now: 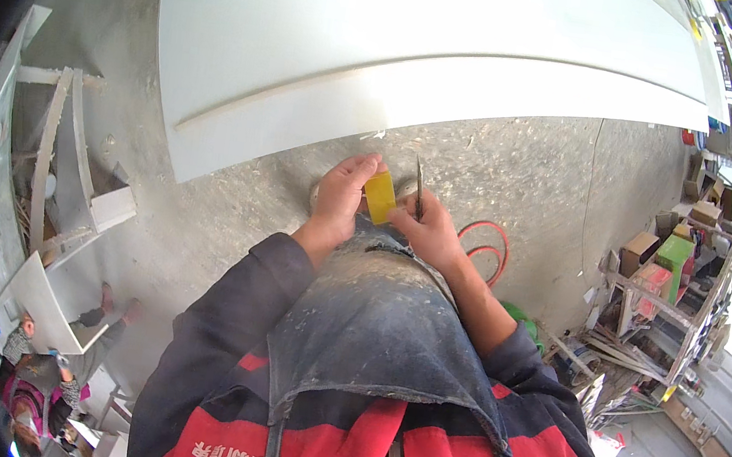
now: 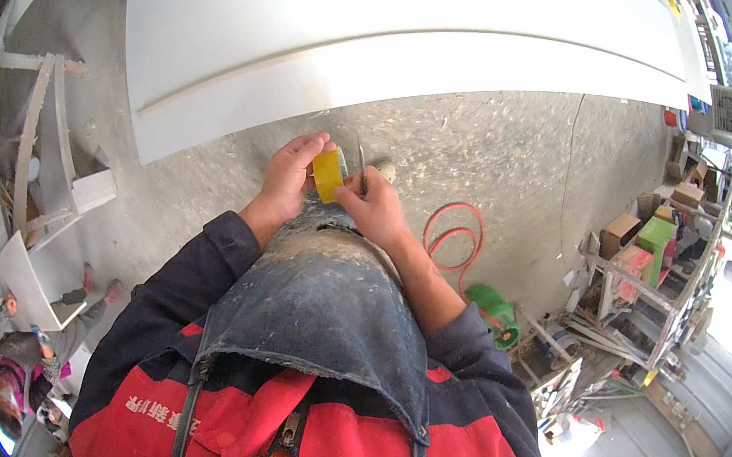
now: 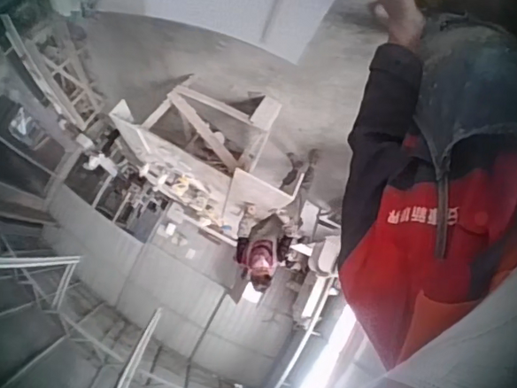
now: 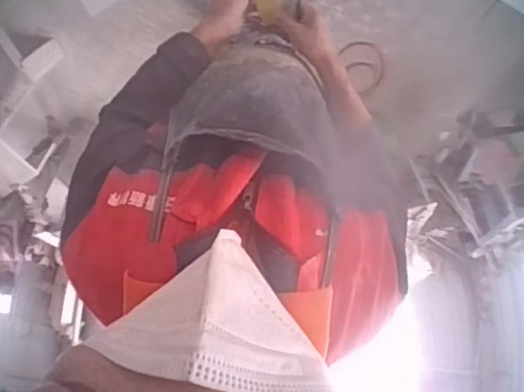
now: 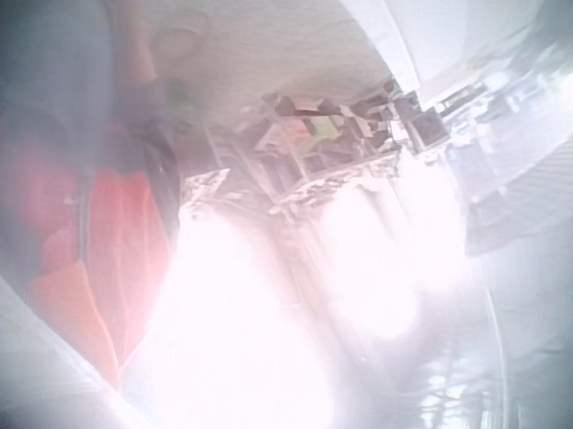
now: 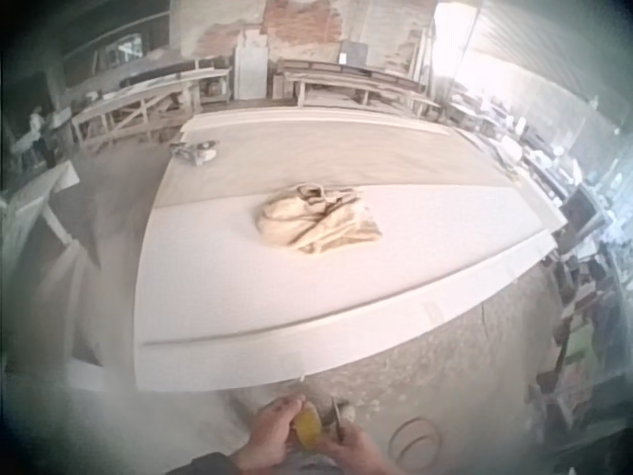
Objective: The person wipes a large white panel with a cloth, then uses a utility knife to cut and apply a strip of yellow tape along the panel's edge. The person smooths the tape and later handles a long white trim piece, positioning it along the panel edge.
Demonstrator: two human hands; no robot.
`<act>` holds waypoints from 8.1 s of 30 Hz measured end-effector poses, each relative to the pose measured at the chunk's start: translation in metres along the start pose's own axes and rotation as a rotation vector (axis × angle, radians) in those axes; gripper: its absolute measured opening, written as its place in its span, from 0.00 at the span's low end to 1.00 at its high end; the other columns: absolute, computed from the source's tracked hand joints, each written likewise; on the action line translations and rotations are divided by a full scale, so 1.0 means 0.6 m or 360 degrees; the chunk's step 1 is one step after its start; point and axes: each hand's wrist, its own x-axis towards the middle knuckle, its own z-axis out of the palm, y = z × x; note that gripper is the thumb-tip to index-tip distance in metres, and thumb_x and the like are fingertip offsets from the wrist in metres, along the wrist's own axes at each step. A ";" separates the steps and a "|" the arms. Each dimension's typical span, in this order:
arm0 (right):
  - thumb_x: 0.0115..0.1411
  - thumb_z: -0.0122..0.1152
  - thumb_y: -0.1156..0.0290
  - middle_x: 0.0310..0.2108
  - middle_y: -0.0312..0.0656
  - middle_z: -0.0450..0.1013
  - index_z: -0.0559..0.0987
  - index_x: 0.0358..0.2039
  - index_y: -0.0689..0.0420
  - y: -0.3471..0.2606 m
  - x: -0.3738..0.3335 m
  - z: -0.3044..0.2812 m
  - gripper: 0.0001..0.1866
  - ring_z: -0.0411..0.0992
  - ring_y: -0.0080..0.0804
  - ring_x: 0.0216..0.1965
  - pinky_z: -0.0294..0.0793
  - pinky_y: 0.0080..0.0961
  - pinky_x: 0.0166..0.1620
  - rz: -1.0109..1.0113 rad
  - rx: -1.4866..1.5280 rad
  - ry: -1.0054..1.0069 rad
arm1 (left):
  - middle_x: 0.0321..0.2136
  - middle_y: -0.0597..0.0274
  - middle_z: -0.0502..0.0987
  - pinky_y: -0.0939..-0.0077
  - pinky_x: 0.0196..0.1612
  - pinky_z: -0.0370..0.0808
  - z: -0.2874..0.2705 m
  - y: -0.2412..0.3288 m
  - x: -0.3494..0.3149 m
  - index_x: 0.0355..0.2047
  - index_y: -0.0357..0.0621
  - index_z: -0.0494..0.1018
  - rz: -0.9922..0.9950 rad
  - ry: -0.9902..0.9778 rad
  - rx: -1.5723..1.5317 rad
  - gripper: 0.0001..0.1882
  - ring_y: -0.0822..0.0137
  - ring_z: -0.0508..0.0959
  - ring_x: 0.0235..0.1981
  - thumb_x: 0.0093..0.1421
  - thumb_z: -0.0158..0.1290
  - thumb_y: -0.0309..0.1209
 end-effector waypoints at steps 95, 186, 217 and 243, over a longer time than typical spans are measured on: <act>0.59 0.68 0.75 0.28 0.33 0.68 0.65 0.29 0.55 -0.176 0.011 0.243 0.16 0.63 0.18 0.31 0.67 0.21 0.34 -0.0531 0.0394 -0.0674 | 0.19 0.66 0.76 0.77 0.24 0.67 -0.292 0.220 -0.184 0.34 0.36 0.82 0.0577 0.0411 0.0650 0.15 0.74 0.72 0.19 0.61 0.64 0.38; 0.68 0.55 0.59 0.35 0.55 0.78 0.77 0.43 0.59 -0.258 -0.030 0.303 0.15 0.77 0.59 0.40 0.76 0.50 0.43 -0.0489 -0.0836 -0.0241 | 0.34 0.58 0.82 0.76 0.38 0.76 -0.393 0.113 -0.133 0.65 0.32 0.66 0.0725 0.0479 0.0402 0.32 0.71 0.80 0.34 0.63 0.61 0.30; 0.70 0.53 0.62 0.36 0.47 0.79 0.83 0.46 0.55 -0.328 0.044 0.348 0.14 0.80 0.48 0.41 0.80 0.42 0.47 -0.0743 -0.1962 -0.0375 | 0.32 0.70 0.81 0.81 0.36 0.72 -0.405 0.095 -0.144 0.40 0.39 0.82 0.0469 0.0342 0.0153 0.14 0.79 0.76 0.31 0.70 0.56 0.38; 0.67 0.54 0.65 0.33 0.48 0.78 0.81 0.36 0.57 -0.321 0.053 0.340 0.10 0.80 0.51 0.38 0.80 0.45 0.42 -0.0824 -0.2057 -0.0329 | 0.29 0.67 0.79 0.76 0.35 0.72 -0.400 0.095 -0.143 0.37 0.34 0.80 0.0513 0.0427 0.0197 0.16 0.77 0.75 0.30 0.68 0.57 0.39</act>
